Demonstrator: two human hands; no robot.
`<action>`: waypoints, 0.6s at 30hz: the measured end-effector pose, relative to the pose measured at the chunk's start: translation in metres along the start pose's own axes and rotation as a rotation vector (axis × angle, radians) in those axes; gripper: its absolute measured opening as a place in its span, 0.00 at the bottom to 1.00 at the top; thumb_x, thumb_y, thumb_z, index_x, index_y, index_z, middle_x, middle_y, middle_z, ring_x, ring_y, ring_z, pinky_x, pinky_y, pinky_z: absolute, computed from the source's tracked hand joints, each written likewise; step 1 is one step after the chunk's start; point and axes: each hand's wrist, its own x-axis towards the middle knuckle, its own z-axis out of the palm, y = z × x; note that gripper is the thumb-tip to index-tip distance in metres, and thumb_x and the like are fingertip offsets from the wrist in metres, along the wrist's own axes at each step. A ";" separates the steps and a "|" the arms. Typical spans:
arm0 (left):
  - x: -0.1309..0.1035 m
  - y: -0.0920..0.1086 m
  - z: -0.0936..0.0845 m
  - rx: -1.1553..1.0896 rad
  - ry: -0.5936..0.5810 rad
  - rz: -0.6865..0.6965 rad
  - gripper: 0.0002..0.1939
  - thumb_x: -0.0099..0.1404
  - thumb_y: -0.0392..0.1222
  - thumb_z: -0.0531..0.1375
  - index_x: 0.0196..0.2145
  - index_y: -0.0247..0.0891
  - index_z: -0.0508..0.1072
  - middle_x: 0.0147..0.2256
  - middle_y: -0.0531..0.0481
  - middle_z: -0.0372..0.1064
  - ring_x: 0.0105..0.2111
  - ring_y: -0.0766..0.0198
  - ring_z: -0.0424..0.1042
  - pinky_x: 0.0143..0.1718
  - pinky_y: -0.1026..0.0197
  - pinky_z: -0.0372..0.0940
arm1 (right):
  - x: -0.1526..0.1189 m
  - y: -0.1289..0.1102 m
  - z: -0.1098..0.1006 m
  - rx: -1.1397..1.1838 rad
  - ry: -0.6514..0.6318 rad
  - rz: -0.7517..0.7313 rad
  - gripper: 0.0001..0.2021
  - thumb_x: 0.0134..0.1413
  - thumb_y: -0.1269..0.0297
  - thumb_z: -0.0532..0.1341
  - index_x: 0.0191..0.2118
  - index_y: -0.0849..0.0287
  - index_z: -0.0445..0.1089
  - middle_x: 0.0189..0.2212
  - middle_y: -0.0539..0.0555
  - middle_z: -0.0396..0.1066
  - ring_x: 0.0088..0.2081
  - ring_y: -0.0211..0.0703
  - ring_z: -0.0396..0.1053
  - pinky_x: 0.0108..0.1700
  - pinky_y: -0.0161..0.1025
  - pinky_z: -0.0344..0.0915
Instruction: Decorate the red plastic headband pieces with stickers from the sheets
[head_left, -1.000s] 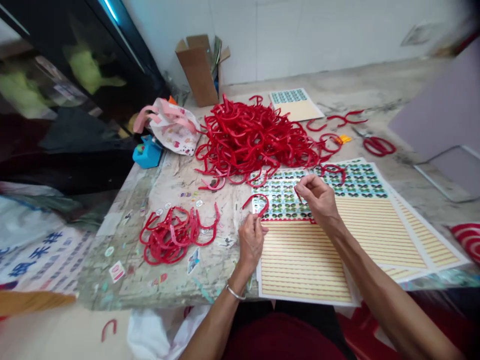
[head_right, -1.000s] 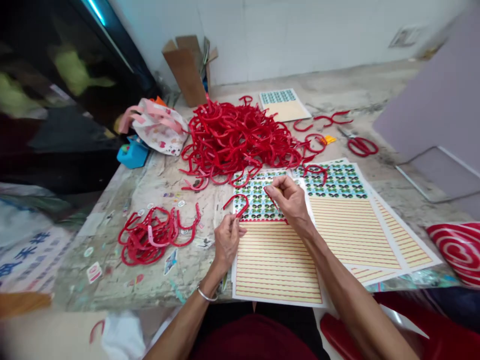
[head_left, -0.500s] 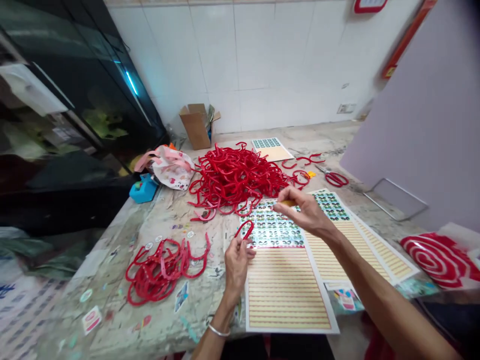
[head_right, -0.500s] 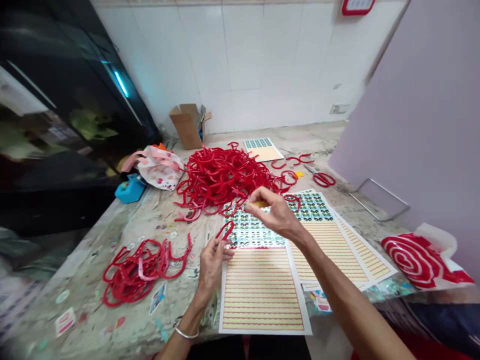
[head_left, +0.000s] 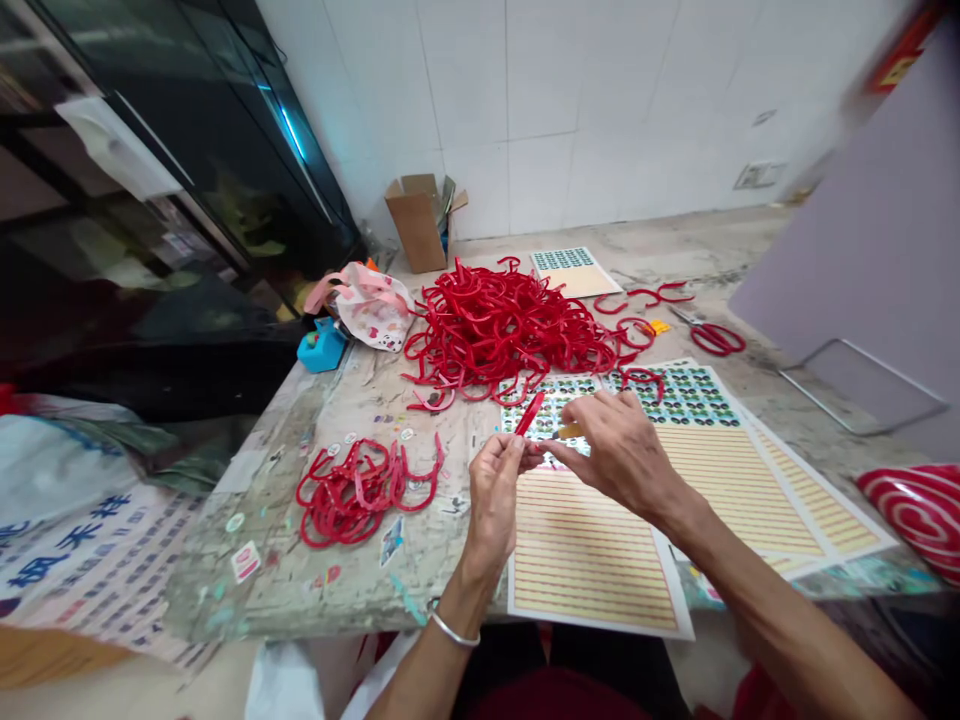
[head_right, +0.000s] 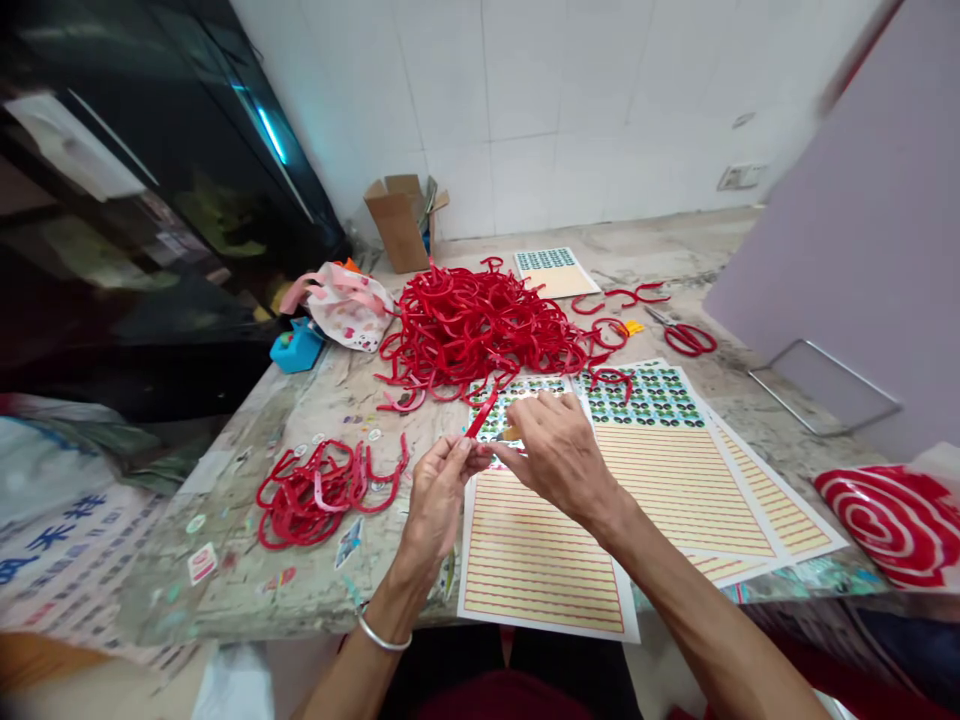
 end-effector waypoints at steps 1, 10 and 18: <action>0.000 0.000 -0.001 -0.013 0.009 0.004 0.09 0.61 0.42 0.58 0.32 0.33 0.70 0.31 0.48 0.71 0.31 0.66 0.71 0.38 0.63 0.63 | -0.005 0.000 0.003 -0.006 0.018 0.059 0.12 0.53 0.54 0.59 0.32 0.59 0.62 0.29 0.55 0.67 0.33 0.48 0.62 0.38 0.45 0.54; 0.001 0.006 0.005 -0.083 0.022 0.035 0.07 0.61 0.42 0.58 0.32 0.35 0.69 0.33 0.50 0.70 0.31 0.69 0.70 0.38 0.64 0.63 | -0.074 -0.014 0.065 0.696 -0.104 0.449 0.13 0.52 0.53 0.60 0.37 0.58 0.68 0.35 0.58 0.69 0.39 0.50 0.65 0.42 0.48 0.62; -0.011 -0.003 0.006 -0.019 0.022 -0.044 0.09 0.61 0.44 0.59 0.33 0.35 0.70 0.34 0.48 0.72 0.30 0.68 0.71 0.37 0.64 0.64 | -0.043 -0.032 0.053 1.409 0.203 0.837 0.09 0.51 0.57 0.62 0.29 0.57 0.65 0.27 0.50 0.66 0.29 0.39 0.64 0.34 0.39 0.65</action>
